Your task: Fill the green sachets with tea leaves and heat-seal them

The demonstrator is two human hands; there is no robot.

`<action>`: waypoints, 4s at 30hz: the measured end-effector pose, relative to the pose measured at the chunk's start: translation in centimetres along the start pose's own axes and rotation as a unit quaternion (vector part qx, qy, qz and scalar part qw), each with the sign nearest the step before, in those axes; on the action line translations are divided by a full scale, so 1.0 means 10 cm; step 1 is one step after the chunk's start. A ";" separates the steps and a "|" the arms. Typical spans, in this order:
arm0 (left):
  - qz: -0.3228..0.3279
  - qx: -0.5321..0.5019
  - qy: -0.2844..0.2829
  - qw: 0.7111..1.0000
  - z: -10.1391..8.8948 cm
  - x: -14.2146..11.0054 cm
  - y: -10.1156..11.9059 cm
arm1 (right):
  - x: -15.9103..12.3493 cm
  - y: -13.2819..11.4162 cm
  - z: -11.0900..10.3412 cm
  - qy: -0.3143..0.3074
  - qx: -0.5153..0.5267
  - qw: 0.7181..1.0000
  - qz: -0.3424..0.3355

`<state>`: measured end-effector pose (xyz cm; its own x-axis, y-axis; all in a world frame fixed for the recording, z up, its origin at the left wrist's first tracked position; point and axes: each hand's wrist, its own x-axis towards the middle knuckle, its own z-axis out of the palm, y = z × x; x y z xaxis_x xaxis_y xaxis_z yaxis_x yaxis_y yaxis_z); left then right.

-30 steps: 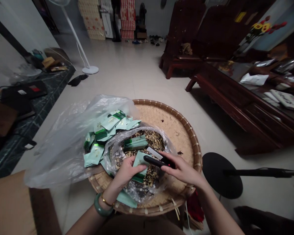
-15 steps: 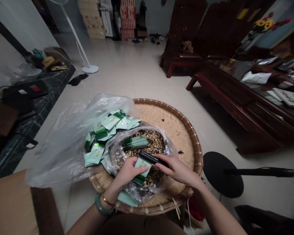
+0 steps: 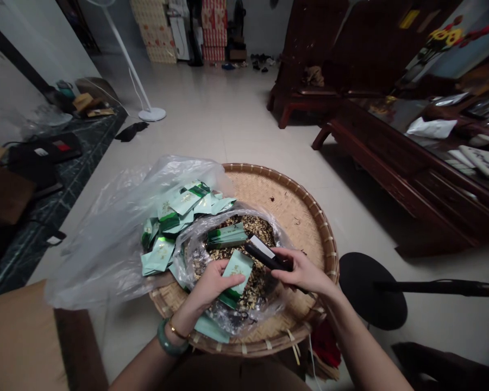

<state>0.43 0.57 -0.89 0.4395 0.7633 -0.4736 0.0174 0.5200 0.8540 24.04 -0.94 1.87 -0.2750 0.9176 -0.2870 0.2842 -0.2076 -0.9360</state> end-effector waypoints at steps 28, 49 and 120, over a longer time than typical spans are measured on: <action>0.040 0.117 0.026 0.992 -0.04 0.06 0.02 | 0.07 -0.16 0.07 -0.043 -0.001 0.999 0.027; 0.033 0.178 0.037 0.983 0.15 0.05 0.12 | -0.02 -0.08 -0.03 -0.104 -0.035 0.993 -0.039; 0.449 0.429 0.175 0.764 -0.36 0.18 0.46 | 0.53 -0.25 0.40 0.256 -0.149 0.909 -0.292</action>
<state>-1.95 5.70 1.37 0.3559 0.7988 0.4850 0.4989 -0.6013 0.6241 18.21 3.14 1.90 -0.0168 0.8952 0.4453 0.4845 0.3969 -0.7796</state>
